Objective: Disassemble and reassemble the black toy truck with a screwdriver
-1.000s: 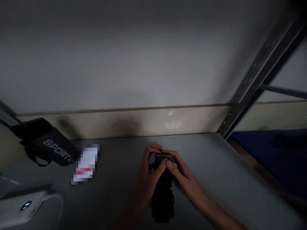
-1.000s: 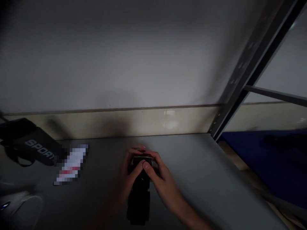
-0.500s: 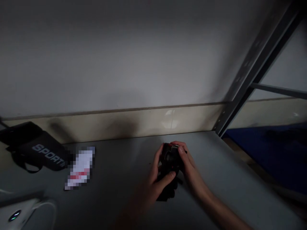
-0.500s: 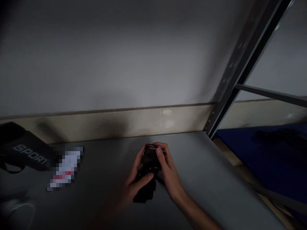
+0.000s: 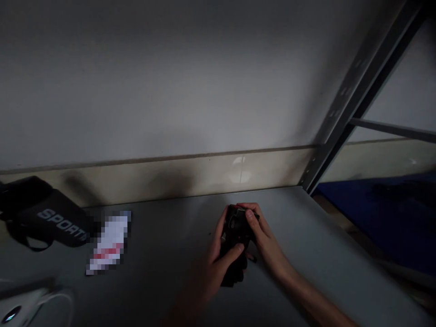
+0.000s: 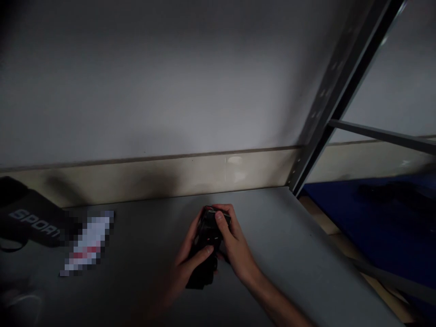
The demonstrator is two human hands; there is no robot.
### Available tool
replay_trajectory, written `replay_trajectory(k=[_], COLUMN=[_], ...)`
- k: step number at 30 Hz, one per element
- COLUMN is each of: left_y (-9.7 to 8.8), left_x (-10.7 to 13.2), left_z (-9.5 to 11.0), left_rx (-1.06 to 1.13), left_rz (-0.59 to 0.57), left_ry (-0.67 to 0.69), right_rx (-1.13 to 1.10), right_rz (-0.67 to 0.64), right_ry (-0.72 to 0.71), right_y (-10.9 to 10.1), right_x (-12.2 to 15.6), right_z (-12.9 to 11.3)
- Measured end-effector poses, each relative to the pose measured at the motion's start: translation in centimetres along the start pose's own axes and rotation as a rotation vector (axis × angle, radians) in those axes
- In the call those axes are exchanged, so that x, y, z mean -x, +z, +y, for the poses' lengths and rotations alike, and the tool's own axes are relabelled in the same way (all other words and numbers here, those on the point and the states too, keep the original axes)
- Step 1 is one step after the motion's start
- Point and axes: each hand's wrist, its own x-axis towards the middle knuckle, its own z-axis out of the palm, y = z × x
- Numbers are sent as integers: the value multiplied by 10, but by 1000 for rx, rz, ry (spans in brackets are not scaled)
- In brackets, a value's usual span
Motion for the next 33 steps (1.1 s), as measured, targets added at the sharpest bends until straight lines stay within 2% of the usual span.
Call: replay_trajectory(k=[5,11,16,21,24,31,33], left_y=[3,4,4,-4,-9,-6,-3], left_x=[1,1,1,-3,-5,-4,-4], left_z=[7,3,1,-10,-13,-5,-3], left_rx=[-36,-72,-115,-199,-249,-232,-188], left_rz=[-17,65,49,-17,-13,16,25], left_ry=[-25,106,137,142,171,200,172], right_rx=[-43,-74,-91,-122,-122,-57,-32], right_rz=[-35,-8,-11,0,-20,-23,-11], right_ry=[15,-2,21,35,43,0,-10], right_y=[1,2,2,2,1,1,1], right_x=[2,4,5,3,1,2,2], right_z=[-1,-2,-3,-1,-2,-3,-4])
